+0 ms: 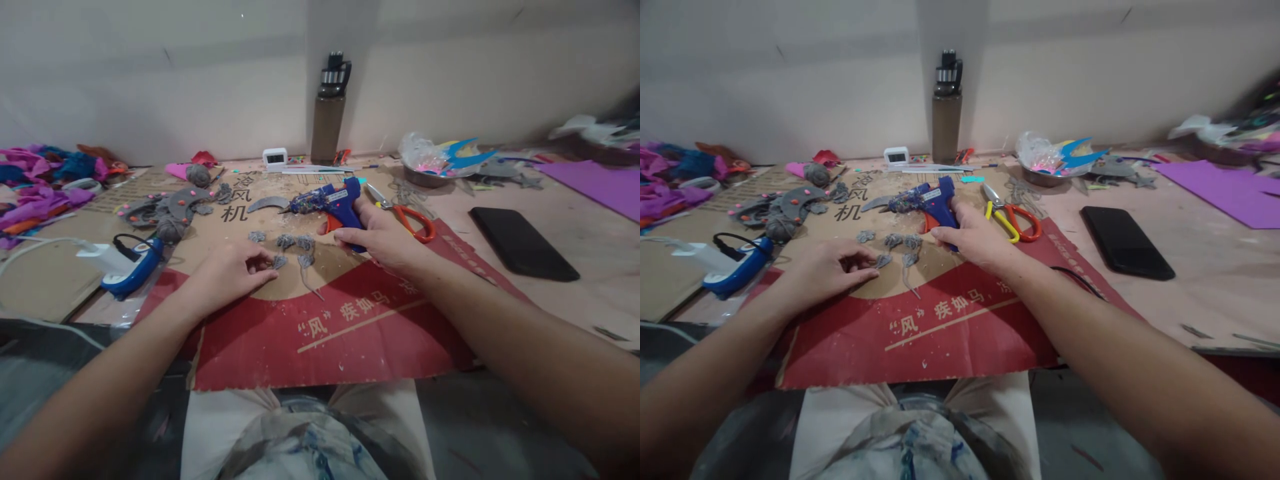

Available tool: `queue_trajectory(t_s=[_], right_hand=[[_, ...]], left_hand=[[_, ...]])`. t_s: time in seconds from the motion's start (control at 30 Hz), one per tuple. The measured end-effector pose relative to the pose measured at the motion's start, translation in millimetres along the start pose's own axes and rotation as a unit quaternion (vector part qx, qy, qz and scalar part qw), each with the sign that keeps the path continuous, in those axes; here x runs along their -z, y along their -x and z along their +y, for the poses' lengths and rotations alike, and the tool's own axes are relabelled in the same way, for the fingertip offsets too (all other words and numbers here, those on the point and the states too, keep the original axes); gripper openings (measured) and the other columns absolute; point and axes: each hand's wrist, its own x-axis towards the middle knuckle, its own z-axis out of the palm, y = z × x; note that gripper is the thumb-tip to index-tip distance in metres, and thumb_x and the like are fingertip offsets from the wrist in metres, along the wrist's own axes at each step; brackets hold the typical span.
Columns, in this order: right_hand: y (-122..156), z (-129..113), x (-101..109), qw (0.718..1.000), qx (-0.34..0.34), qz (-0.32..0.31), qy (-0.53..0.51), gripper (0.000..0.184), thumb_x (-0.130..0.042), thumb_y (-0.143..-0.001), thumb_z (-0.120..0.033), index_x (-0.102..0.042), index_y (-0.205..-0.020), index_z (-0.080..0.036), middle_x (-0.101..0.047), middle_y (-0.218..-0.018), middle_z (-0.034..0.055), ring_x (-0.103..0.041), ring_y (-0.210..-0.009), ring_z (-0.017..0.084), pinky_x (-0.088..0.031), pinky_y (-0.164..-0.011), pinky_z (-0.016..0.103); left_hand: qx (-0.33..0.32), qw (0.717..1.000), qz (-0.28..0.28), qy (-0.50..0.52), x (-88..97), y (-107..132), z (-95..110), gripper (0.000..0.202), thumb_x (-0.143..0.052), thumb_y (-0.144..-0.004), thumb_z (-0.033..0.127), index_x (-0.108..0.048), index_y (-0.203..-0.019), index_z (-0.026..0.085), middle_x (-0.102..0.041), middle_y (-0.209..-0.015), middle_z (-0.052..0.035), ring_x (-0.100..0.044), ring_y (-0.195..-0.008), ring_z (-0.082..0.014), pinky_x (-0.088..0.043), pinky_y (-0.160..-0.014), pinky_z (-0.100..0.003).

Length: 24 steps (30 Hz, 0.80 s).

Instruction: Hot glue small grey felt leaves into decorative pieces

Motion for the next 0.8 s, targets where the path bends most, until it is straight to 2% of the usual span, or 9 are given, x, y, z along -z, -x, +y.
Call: queue_trajectory(t_s=[0.17, 0.23, 0.3, 0.37, 0.53, 0.7, 0.8], right_hand=[[7, -2, -1, 0.999, -0.024, -0.041, 0.01, 0.051, -0.065, -0.076, -0.035, -0.048, -0.123, -0.021, -0.056, -0.068, -0.0026, -0.052, -0.057, 0.013, -0.044, -0.054, 0.028], [10, -3, 1, 0.998, -0.012, -0.044, 0.047, 0.053, -0.064, -0.078, -0.038, -0.048, -0.125, -0.02, -0.06, -0.078, 0.0004, -0.058, -0.069, 0.017, -0.049, -0.063, 0.032], [14, -3, 4, 0.994, 0.017, -0.034, 0.1, 0.052, -0.063, -0.08, -0.04, -0.049, -0.126, -0.019, -0.063, -0.096, 0.0045, -0.06, -0.087, 0.022, -0.05, -0.078, 0.038], [18, -3, 6, 0.987, 0.04, -0.027, 0.154, 0.052, -0.061, -0.081, -0.042, -0.051, -0.126, -0.019, -0.062, -0.11, 0.0065, -0.059, -0.099, 0.026, -0.048, -0.089, 0.043], [26, -6, 5, 0.967, 0.062, -0.059, 0.241, 0.051, -0.058, -0.084, -0.044, -0.051, -0.129, -0.022, -0.06, -0.122, 0.0065, -0.056, -0.112, 0.03, -0.042, -0.101, 0.05], [27, -3, 2, 0.956, 0.103, -0.084, 0.26, 0.061, -0.055, -0.086, -0.043, -0.039, -0.142, -0.025, -0.051, -0.139, 0.0064, -0.048, -0.127, 0.03, -0.035, -0.109, 0.051], [27, -1, 2, 0.954, 0.105, -0.085, 0.267, 0.061, -0.054, -0.087, -0.043, -0.038, -0.143, -0.023, -0.048, -0.142, 0.0076, -0.044, -0.131, 0.03, -0.032, -0.111, 0.05]], left_hand=[[-0.031, 0.999, 0.023, -0.028, -3.0, 4, -2, 0.024, -0.06, -0.082, 0.037, -0.072, -0.095, 0.02, -0.069, -0.077, -0.0016, -0.059, -0.068, -0.0145, -0.045, -0.064, -0.026], [-0.039, 0.998, 0.036, -0.034, -4.1, 6, -2, 0.022, -0.059, -0.084, 0.035, -0.072, -0.094, 0.02, -0.071, -0.083, -0.0021, -0.061, -0.071, -0.0149, -0.046, -0.067, -0.026], [-0.051, 0.997, 0.046, -0.039, -5.6, 7, -3, 0.022, -0.058, -0.085, 0.033, -0.073, -0.095, 0.02, -0.072, -0.09, -0.003, -0.063, -0.078, -0.0159, -0.047, -0.074, -0.027], [-0.065, 0.996, 0.052, -0.043, -7.5, 8, -4, 0.023, -0.056, -0.086, 0.032, -0.074, -0.095, 0.02, -0.073, -0.093, -0.0037, -0.064, -0.084, -0.017, -0.048, -0.079, -0.029], [-0.093, 0.993, 0.056, -0.054, -10.9, 7, -7, 0.026, -0.053, -0.089, 0.033, -0.074, -0.097, 0.019, -0.072, -0.094, -0.005, -0.064, -0.086, -0.0173, -0.049, -0.082, -0.029], [-0.104, 0.992, 0.043, -0.057, -10.5, 7, -5, 0.027, -0.051, -0.091, 0.03, -0.074, -0.095, 0.017, -0.071, -0.091, -0.0059, -0.063, -0.085, -0.0168, -0.049, -0.081, -0.029], [-0.093, 0.993, 0.036, -0.061, -10.3, 8, -4, 0.028, -0.049, -0.091, 0.03, -0.075, -0.095, 0.018, -0.07, -0.092, -0.0062, -0.063, -0.085, -0.0171, -0.049, -0.081, -0.03]])
